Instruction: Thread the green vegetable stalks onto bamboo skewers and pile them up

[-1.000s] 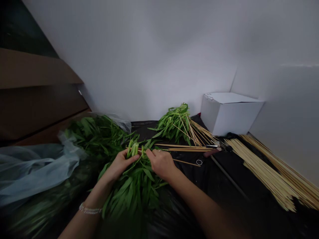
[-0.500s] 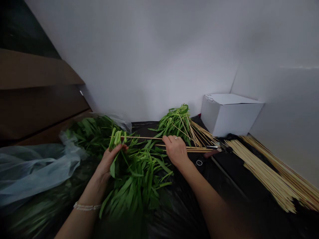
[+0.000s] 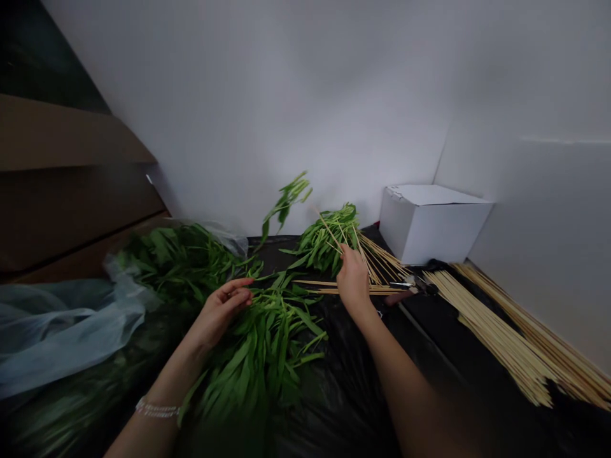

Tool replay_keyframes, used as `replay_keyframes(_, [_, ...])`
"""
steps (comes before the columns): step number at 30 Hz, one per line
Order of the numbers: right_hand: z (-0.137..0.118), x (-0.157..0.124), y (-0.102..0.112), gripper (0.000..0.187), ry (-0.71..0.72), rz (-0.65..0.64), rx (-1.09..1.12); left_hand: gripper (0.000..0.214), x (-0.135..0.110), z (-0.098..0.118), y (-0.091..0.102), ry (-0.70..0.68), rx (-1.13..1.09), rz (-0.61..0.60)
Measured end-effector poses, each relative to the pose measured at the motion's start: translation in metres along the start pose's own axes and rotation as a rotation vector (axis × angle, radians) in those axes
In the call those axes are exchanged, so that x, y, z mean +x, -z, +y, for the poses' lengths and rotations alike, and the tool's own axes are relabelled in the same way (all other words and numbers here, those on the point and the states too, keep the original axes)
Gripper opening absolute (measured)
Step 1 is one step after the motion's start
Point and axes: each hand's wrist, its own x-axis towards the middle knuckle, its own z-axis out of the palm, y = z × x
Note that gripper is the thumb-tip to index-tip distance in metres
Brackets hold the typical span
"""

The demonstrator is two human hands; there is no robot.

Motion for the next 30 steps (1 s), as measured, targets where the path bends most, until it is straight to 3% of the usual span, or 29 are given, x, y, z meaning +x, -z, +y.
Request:
replay_keyframes(3, [0.019, 0.004, -0.001, 0.046, -0.062, 0.035, -0.048, 0.042, -0.001, 0.000, 0.000, -0.001, 0.011, -0.008])
replay_keyframes(10, [0.049, 0.002, 0.000, 0.059, -0.139, -0.045, -0.133, 0.038, 0.000, -0.002, 0.001, 0.033, 0.012, -0.034])
replay_keyframes(17, [0.031, 0.012, 0.014, 0.060, -0.103, 0.103, -0.066, 0.040, 0.000, -0.003, 0.001, 0.043, 0.010, -0.016])
replay_keyframes(22, [0.014, 0.014, 0.018, 0.058, -0.113, 0.067, 0.035, 0.038, 0.001, -0.005, 0.001, 0.031, 0.023, -0.031])
replay_keyframes(25, [0.022, 0.013, 0.012, 0.057, -0.121, 0.019, 0.056, 0.037, 0.001, -0.007, 0.002, 0.030, 0.025, -0.038])
replay_keyframes(30, [0.049, 0.003, -0.001, 0.058, -0.123, -0.012, -0.118, 0.038, 0.003, -0.009, 0.002, 0.031, 0.044, -0.037])
